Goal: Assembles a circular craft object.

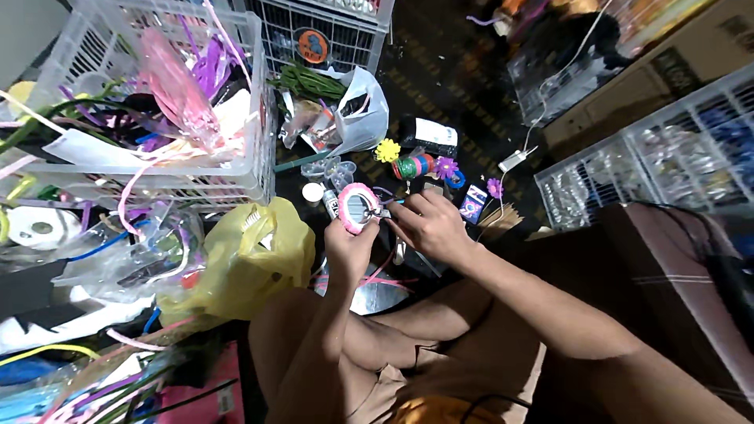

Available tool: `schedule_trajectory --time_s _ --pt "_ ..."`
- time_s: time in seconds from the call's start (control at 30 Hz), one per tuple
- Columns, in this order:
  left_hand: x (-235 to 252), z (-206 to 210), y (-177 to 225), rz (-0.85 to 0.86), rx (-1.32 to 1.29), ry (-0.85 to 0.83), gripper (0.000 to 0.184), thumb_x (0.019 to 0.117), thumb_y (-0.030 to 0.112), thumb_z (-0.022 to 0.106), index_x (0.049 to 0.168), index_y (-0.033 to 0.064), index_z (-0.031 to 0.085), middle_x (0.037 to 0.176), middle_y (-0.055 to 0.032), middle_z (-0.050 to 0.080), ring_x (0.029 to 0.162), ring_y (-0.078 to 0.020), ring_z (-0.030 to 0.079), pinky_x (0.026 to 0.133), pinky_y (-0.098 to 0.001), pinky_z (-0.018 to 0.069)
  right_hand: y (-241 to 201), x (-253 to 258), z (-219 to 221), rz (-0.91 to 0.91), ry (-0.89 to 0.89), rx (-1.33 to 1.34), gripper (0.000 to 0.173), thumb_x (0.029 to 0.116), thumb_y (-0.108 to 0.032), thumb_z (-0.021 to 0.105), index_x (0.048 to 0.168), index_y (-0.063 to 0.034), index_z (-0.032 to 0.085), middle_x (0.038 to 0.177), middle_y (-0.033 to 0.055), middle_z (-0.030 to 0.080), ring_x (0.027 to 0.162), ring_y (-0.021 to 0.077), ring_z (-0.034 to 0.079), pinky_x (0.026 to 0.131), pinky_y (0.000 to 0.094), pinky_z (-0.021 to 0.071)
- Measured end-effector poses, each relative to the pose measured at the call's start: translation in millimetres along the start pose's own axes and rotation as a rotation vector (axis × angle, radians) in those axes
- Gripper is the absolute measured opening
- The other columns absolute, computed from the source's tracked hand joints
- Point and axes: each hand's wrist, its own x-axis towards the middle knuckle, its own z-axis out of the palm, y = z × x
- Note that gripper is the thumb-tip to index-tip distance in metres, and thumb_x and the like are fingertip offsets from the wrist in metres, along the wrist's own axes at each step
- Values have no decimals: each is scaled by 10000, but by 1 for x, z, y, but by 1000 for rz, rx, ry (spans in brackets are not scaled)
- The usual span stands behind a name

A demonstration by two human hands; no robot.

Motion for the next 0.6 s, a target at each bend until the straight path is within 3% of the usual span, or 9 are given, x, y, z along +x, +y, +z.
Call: schedule_trajectory --time_s 0.13,0.27,0.37,0.43,0.5,0.6 --pt "2 1 -3 -48 -6 -15 150 886 27 755 1017 12 683 869 -69 733 760 -126 729 742 -332 636 7 0 3 -42 -52 55 263 990 -245 597 1079 -46 744 819 140 666 755 339 679 572 433 551" --pt "4 4 -4 -101 -63 -25 169 883 -9 748 1037 -6 678 904 -86 732 778 -136 735 748 -328 643 11 -1 3 41 -134 213 297 990 -254 577 1067 -27 753 810 143 680 737 323 698 600 464 572" --pt "6 5 1 -147 -180 -36 214 898 -41 721 1102 -30 654 960 -106 732 816 -165 744 769 -338 649 6 2 -6 340 -244 618 281 1026 -251 590 1092 -35 757 886 83 737 758 170 699 721 382 589" --pt "7 3 2 -172 -248 -28 219 892 -77 700 1099 -28 645 951 -99 733 807 -165 741 759 -333 644 3 2 -6 601 -251 1011 263 1062 -199 538 1128 -8 706 875 47 701 733 89 663 715 288 584" --pt "10 -2 3 -230 -339 -15 232 912 -90 659 1125 -13 609 964 -91 711 827 -167 728 755 -336 641 -6 -5 6 866 -140 1330 309 1093 -212 427 1192 -13 640 952 44 675 824 105 666 790 307 588" --pt "15 -7 12 -351 -500 10 289 997 -46 544 1280 5 514 1094 -132 653 918 -217 696 792 -377 613 -30 -28 46 1103 -105 1241 353 1102 -251 429 1223 21 617 1029 109 665 910 154 650 837 348 556"
